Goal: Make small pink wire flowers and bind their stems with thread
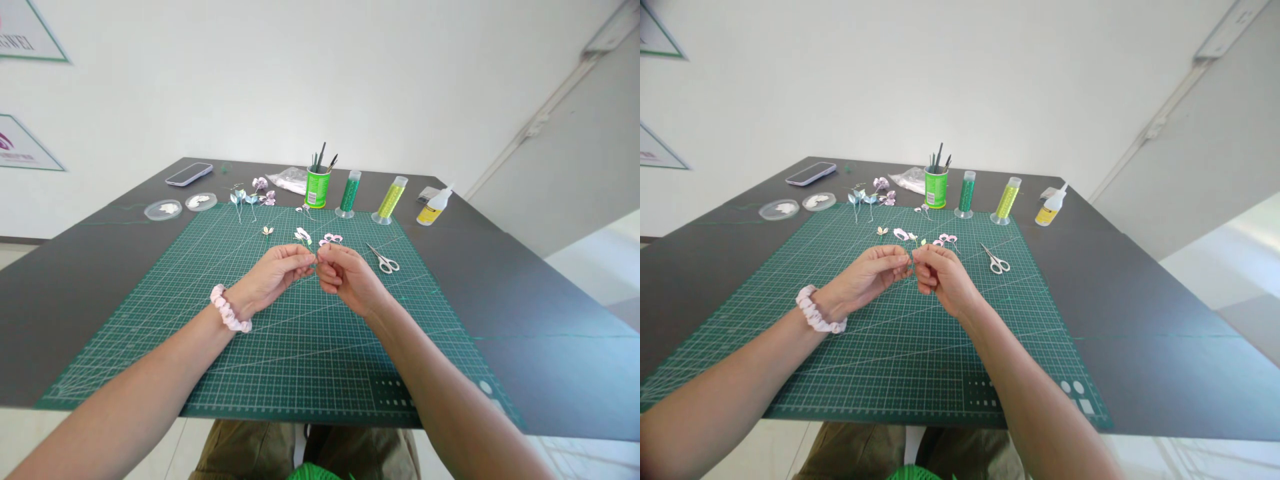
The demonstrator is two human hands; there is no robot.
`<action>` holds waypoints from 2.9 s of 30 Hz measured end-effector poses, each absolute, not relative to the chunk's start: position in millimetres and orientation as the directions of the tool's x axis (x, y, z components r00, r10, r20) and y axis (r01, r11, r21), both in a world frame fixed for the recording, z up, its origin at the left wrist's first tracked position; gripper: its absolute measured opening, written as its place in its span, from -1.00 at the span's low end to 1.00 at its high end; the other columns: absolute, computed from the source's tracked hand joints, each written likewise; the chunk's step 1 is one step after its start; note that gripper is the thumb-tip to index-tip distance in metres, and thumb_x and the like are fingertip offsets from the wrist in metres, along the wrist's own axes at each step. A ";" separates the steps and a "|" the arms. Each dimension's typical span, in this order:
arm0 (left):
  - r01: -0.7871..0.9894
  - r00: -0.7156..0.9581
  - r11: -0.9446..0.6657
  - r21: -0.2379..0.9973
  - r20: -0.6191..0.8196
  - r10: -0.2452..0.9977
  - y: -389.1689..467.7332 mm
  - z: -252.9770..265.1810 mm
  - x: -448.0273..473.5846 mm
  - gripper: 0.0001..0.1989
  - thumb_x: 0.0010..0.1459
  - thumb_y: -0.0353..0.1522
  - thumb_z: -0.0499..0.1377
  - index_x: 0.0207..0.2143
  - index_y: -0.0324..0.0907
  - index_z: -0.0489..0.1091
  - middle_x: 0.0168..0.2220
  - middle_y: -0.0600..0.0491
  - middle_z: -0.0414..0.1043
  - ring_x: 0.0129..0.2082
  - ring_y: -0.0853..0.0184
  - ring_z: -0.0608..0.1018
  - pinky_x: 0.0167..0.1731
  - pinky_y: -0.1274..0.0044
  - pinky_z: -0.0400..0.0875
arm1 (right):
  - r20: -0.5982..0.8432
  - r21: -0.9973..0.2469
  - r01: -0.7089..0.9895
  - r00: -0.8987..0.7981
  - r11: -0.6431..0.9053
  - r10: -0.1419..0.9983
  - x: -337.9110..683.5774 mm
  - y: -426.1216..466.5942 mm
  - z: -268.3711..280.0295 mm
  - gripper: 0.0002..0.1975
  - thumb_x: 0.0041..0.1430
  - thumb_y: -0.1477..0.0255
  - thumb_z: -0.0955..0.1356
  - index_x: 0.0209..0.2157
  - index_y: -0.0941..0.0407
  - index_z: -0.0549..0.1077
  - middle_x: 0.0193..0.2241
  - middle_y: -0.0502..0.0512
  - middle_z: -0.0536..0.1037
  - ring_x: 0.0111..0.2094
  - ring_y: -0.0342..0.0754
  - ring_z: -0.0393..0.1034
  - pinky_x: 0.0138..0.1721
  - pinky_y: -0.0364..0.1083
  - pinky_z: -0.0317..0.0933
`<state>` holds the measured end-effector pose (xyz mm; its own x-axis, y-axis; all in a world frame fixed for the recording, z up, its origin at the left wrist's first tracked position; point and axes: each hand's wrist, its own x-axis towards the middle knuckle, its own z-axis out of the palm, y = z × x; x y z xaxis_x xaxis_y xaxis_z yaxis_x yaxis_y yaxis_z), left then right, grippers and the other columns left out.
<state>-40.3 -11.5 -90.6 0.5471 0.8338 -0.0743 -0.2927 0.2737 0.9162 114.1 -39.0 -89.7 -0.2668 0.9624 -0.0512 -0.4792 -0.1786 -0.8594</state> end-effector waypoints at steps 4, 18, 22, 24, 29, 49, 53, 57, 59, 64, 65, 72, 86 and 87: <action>-0.286 0.558 0.272 0.919 -0.070 0.827 -11.0 -91.7 -40.3 -0.82 -0.07 -0.34 0.39 -0.55 -0.25 0.48 -0.56 0.14 0.32 -0.47 0.46 0.33 -0.26 0.55 0.28 | -0.049 -0.862 -0.476 -0.265 -0.175 0.963 114.0 -38.7 -89.9 -0.79 0.02 0.44 0.38 -0.60 0.12 0.30 -0.73 -0.19 0.18 -0.71 -0.29 -0.09 -0.70 -0.25 -0.10; -0.294 0.554 0.273 0.916 -0.069 0.830 -10.0 -92.6 -40.0 -0.81 -0.09 -0.34 0.40 -0.56 -0.25 0.48 -0.57 0.14 0.33 -0.47 0.47 0.33 -0.27 0.56 0.28 | -0.056 -0.856 -0.487 -0.246 -0.173 0.968 113.5 -39.6 -90.2 -0.80 -0.02 0.45 0.40 -0.61 0.13 0.32 -0.74 -0.19 0.19 -0.72 -0.30 -0.07 -0.72 -0.25 -0.09; -0.291 0.559 0.275 0.916 -0.071 0.826 -10.8 -92.7 -40.3 -0.82 -0.09 -0.34 0.40 -0.55 -0.25 0.49 -0.56 0.14 0.33 -0.47 0.47 0.34 -0.25 0.56 0.28 | -0.050 -0.859 -0.483 -0.250 -0.170 0.967 113.6 -38.7 -90.4 -0.79 -0.01 0.45 0.40 -0.62 0.13 0.31 -0.74 -0.19 0.19 -0.72 -0.30 -0.08 -0.71 -0.25 -0.08; -0.292 0.559 0.276 0.916 -0.071 0.826 -11.3 -92.9 -40.5 -0.82 -0.09 -0.34 0.40 -0.55 -0.25 0.49 -0.56 0.14 0.34 -0.46 0.47 0.34 -0.25 0.55 0.29 | -0.050 -0.860 -0.482 -0.249 -0.169 0.967 113.5 -38.5 -90.4 -0.79 0.00 0.45 0.40 -0.62 0.13 0.31 -0.74 -0.19 0.19 -0.72 -0.30 -0.08 -0.71 -0.25 -0.08; -0.287 0.554 0.270 0.919 -0.070 0.829 -11.4 -92.5 -40.7 -0.81 -0.09 -0.33 0.40 -0.56 -0.24 0.48 -0.56 0.13 0.34 -0.46 0.45 0.34 -0.27 0.54 0.29 | -0.049 -0.863 -0.477 -0.252 -0.168 0.966 113.4 -39.0 -90.6 -0.80 0.00 0.45 0.39 -0.60 0.12 0.31 -0.73 -0.19 0.19 -0.72 -0.30 -0.09 -0.71 -0.25 -0.07; -0.281 0.553 0.276 0.919 -0.080 0.830 -12.5 -90.5 -39.6 -0.81 -0.08 -0.34 0.38 -0.57 -0.26 0.46 -0.57 0.14 0.31 -0.48 0.46 0.33 -0.27 0.54 0.28 | -0.060 -0.870 -0.464 -0.241 -0.170 0.969 112.9 -40.0 -88.3 -0.84 -0.01 0.49 0.37 -0.60 0.13 0.34 -0.73 -0.18 0.17 -0.71 -0.28 -0.10 -0.70 -0.25 -0.09; -0.280 0.553 0.273 0.920 -0.078 0.830 -12.4 -90.9 -40.1 -0.81 -0.07 -0.34 0.38 -0.57 -0.25 0.46 -0.56 0.14 0.31 -0.47 0.46 0.33 -0.27 0.54 0.29 | -0.052 -0.875 -0.456 -0.248 -0.164 0.967 113.5 -39.6 -88.2 -0.84 0.02 0.48 0.37 -0.59 0.12 0.34 -0.72 -0.17 0.16 -0.70 -0.28 -0.10 -0.70 -0.24 -0.09; -0.280 0.554 0.271 0.921 -0.076 0.829 -12.2 -91.1 -40.4 -0.82 -0.06 -0.35 0.38 -0.57 -0.25 0.47 -0.56 0.13 0.31 -0.47 0.46 0.33 -0.27 0.53 0.28 | -0.056 -0.873 -0.458 -0.250 -0.169 0.967 113.9 -39.7 -87.9 -0.85 -0.01 0.48 0.37 -0.59 0.12 0.35 -0.72 -0.18 0.17 -0.70 -0.28 -0.10 -0.70 -0.24 -0.09; -0.279 0.558 0.272 0.921 -0.076 0.826 -12.3 -90.7 -40.3 -0.82 -0.06 -0.35 0.37 -0.56 -0.25 0.47 -0.56 0.13 0.31 -0.47 0.46 0.33 -0.27 0.53 0.28 | -0.058 -0.870 -0.462 -0.251 -0.172 0.966 114.0 -39.7 -87.9 -0.86 -0.02 0.48 0.37 -0.59 0.12 0.35 -0.73 -0.18 0.17 -0.70 -0.28 -0.10 -0.70 -0.24 -0.09; -0.268 0.564 0.258 0.928 -0.066 0.823 -12.6 -90.4 -40.2 -0.81 -0.06 -0.35 0.37 -0.58 -0.24 0.46 -0.57 0.14 0.29 -0.48 0.45 0.32 -0.27 0.52 0.28 | -0.049 -0.872 -0.461 -0.255 -0.166 0.966 113.8 -39.4 -88.7 -0.86 0.00 0.49 0.37 -0.58 0.13 0.35 -0.72 -0.18 0.17 -0.70 -0.28 -0.10 -0.69 -0.24 -0.08; -0.265 0.564 0.255 0.930 -0.065 0.823 -12.6 -90.6 -40.2 -0.81 -0.06 -0.34 0.37 -0.58 -0.24 0.45 -0.57 0.14 0.29 -0.48 0.45 0.32 -0.28 0.52 0.28 | -0.047 -0.872 -0.460 -0.257 -0.166 0.965 113.8 -39.3 -88.8 -0.86 0.00 0.49 0.36 -0.58 0.13 0.34 -0.72 -0.18 0.18 -0.70 -0.28 -0.09 -0.69 -0.24 -0.08; -0.262 0.569 0.278 0.924 -0.085 0.818 -13.1 -91.9 -39.6 -0.79 -0.09 -0.32 0.40 -0.57 -0.25 0.47 -0.55 0.12 0.34 -0.46 0.45 0.34 -0.33 0.55 0.25 | -0.059 -0.866 -0.469 -0.254 -0.176 0.966 113.3 -39.3 -88.8 -0.85 -0.02 0.49 0.37 -0.60 0.13 0.34 -0.72 -0.18 0.18 -0.70 -0.29 -0.09 -0.70 -0.24 -0.09; -0.261 0.563 0.278 0.924 -0.088 0.822 -12.4 -92.3 -39.1 -0.80 -0.10 -0.33 0.40 -0.57 -0.24 0.47 -0.55 0.12 0.35 -0.47 0.45 0.33 -0.36 0.53 0.22 | -0.062 -0.871 -0.460 -0.248 -0.174 0.967 113.7 -39.5 -89.6 -0.85 0.00 0.48 0.37 -0.58 0.13 0.35 -0.72 -0.18 0.17 -0.70 -0.28 -0.09 -0.70 -0.25 -0.08; -0.263 0.563 0.280 0.923 -0.089 0.822 -12.5 -92.4 -39.2 -0.80 -0.10 -0.33 0.40 -0.57 -0.25 0.47 -0.54 0.12 0.36 -0.47 0.45 0.33 -0.36 0.54 0.22 | -0.063 -0.870 -0.461 -0.246 -0.174 0.967 113.6 -39.5 -89.5 -0.86 0.00 0.48 0.37 -0.58 0.13 0.35 -0.72 -0.17 0.17 -0.70 -0.28 -0.09 -0.70 -0.25 -0.08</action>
<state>-39.2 -12.5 -92.4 0.5625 0.8220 -0.0888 -0.2632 0.2798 0.9233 113.6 -39.5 -89.5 -0.2463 0.9671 -0.0632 -0.4609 -0.1743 -0.8702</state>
